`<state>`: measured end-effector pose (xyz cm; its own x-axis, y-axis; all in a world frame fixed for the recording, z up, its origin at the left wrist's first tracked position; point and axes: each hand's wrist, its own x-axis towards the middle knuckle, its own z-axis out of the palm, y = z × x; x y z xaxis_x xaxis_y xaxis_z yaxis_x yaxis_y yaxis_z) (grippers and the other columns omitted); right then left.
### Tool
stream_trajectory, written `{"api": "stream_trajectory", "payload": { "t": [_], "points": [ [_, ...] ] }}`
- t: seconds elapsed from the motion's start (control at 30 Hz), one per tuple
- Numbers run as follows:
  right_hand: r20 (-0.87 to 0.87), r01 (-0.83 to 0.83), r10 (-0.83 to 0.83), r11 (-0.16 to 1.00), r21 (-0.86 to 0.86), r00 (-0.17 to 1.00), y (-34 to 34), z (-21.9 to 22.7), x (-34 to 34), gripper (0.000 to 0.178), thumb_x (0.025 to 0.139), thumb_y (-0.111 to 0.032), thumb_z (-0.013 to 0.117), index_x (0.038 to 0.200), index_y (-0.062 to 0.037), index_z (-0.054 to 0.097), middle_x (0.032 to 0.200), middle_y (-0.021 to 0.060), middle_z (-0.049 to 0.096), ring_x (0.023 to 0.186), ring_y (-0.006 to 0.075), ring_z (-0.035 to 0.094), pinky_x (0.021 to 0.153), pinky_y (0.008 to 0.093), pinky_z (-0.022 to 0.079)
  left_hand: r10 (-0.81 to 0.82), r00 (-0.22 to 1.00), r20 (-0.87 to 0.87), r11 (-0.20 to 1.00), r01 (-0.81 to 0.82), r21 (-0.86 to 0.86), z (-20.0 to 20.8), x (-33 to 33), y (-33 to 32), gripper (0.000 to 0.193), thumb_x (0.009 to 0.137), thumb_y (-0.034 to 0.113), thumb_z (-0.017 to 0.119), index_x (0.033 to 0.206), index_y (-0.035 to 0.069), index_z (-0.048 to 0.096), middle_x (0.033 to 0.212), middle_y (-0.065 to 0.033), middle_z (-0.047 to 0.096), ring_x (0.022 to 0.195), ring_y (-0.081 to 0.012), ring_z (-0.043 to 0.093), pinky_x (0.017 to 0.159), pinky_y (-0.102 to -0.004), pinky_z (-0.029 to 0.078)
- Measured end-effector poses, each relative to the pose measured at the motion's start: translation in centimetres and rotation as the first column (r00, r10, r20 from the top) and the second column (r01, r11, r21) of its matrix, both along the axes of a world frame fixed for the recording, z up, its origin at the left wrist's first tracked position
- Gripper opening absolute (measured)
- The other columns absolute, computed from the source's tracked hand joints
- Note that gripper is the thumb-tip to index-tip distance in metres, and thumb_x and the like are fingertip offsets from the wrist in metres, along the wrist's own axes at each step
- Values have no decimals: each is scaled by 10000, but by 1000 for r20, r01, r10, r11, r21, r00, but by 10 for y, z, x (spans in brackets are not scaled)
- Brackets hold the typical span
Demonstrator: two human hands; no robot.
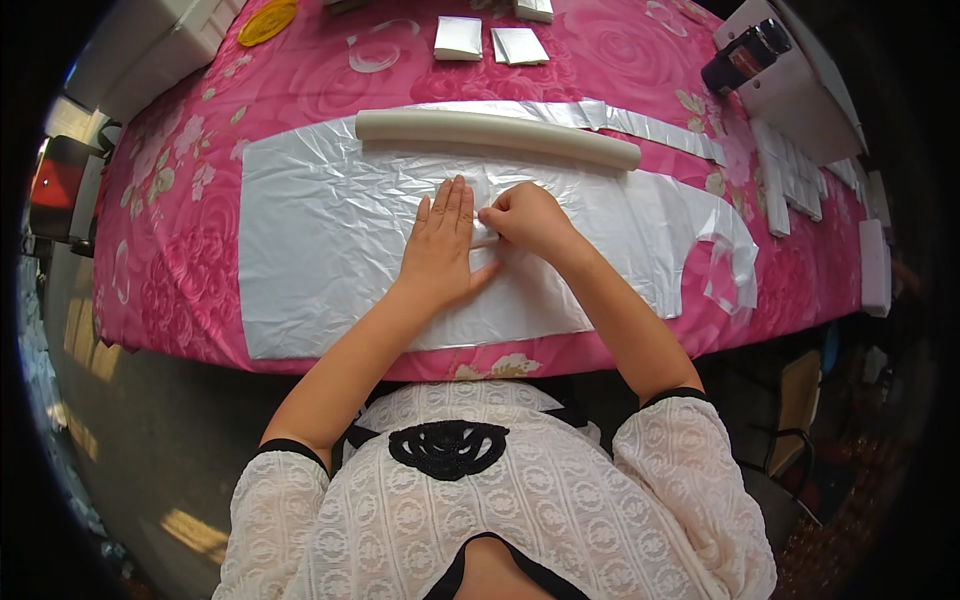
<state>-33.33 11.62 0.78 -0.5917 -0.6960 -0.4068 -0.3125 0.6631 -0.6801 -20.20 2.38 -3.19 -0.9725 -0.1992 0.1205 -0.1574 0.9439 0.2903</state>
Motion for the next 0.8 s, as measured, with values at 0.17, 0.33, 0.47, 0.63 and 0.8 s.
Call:
{"api": "stream_trajectory", "payload": {
  "t": [0.17,0.33,0.47,0.63,0.8],
  "points": [
    [-288,-88,97,995,44,953,12,5,13,249,663,-264,678,693,-19,643,634,113,619,597,234,602,567,333,460,11,998,54,1000,-10,-1,-2,-2,1,996,727,601,516,1372,-59,140,1442,-224,113,1360,-296,78,1097,-428,38],
    [-417,-162,237,965,207,877,29,18,0,233,651,-220,698,796,-47,640,744,99,638,710,260,611,642,363,474,56,994,-96,987,-40,158,6,18,-1,880,771,438,587,1366,-52,162,1436,-232,113,1342,-342,100,1079,-430,117],
    [-738,-477,204,861,-178,643,-3,4,13,411,713,-216,678,1052,-17,558,1076,132,567,1027,289,516,871,366,420,226,962,-151,722,-61,689,31,75,-9,615,785,152,647,1293,-32,352,1206,-237,489,1122,-267,497,917,-365,415],
    [-679,-552,320,820,-150,660,-40,-36,48,592,843,-367,500,1291,0,374,1375,227,288,1301,351,229,1066,443,169,170,817,550,44,-564,824,37,165,-25,269,886,195,527,1018,-33,582,864,-108,658,760,-153,636,674,-258,504],
    [-474,-565,401,778,-276,784,-46,-34,137,611,880,-411,431,1315,8,339,1407,235,219,1332,354,154,1077,455,113,375,632,678,-337,-589,735,32,214,3,305,890,270,532,1013,-6,569,974,-142,635,822,-182,628,693,-275,504]
  ]
}}
